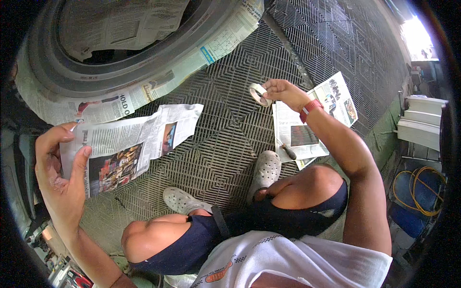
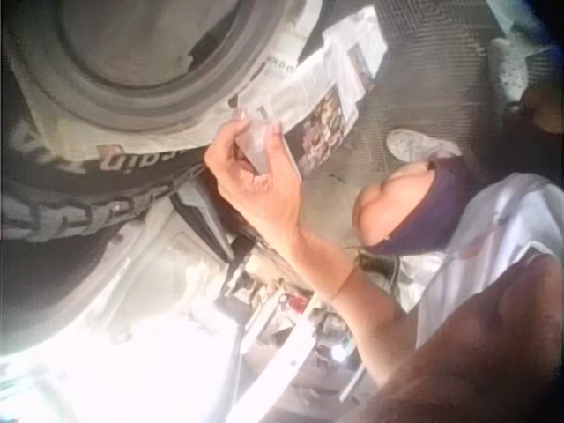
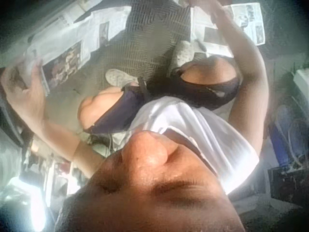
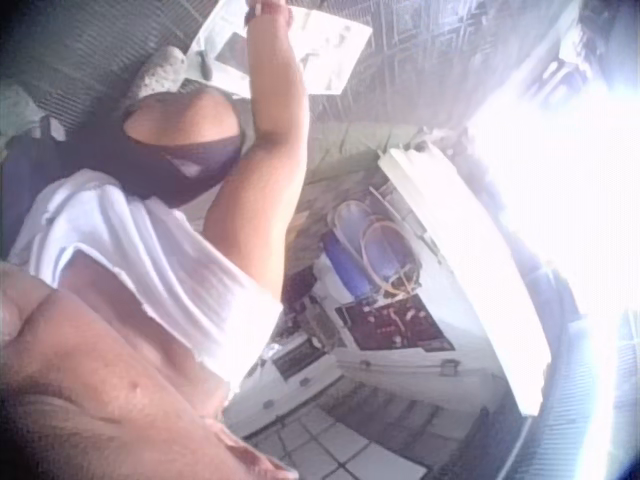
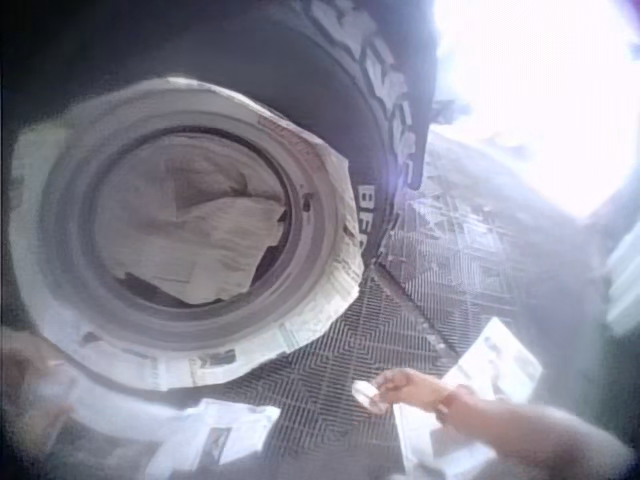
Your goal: The person is repairing a tire by applying newspaper and tape to the inner surface. They repeatedly place newspaper pieces inside the tire and secure them with tape, working methodically around the tire's interior.
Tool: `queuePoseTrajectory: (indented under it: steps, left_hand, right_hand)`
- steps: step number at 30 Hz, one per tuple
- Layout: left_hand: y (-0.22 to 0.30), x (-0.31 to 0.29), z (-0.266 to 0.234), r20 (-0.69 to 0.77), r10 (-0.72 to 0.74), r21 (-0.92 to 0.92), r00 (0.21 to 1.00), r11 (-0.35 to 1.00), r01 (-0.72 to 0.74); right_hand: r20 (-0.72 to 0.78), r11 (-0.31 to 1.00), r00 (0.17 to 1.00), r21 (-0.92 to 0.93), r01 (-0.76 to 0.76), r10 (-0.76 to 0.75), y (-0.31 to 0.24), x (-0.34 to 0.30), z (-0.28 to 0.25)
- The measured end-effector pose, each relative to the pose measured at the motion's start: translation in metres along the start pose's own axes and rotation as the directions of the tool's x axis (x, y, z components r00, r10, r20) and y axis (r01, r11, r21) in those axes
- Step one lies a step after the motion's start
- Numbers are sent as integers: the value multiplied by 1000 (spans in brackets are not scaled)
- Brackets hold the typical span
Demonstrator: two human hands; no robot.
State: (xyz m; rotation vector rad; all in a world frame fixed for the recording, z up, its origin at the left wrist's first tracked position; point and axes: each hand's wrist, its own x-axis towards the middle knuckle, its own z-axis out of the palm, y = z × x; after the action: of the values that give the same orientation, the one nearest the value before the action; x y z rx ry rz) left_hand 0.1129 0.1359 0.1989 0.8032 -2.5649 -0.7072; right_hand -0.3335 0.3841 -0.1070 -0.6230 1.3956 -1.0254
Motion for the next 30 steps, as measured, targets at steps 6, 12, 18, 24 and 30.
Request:
queuePoseTrajectory:
  steps: [6, 12, 18, 24, 30]
  left_hand:
    - [39, 34, 28, -30, 85, 172, 996, 982, -78]
    - [16, 34, 17, 25, -27, 168, 999, 986, 23]
    - [10, 23, 12, -43, -250, 33, 967, 967, 252]
    - [3, 15, 14, 32, -381, -57, 924, 922, 383]
    - [19, 15, 26, -148, -69, 143, 987, 986, 91]
  right_hand:
    - [64, 969, 984, 196, 148, -163, -68, -39, 61]
    - [283, 798, 830, -253, 547, -480, -192, -28, 192]
    - [245, 724, 721, -96, 683, -648, -211, -1, 285]
    - [195, 718, 715, -70, 693, -672, -196, -8, 304]
    - [143, 647, 695, -272, 712, -705, -182, 13, 301]
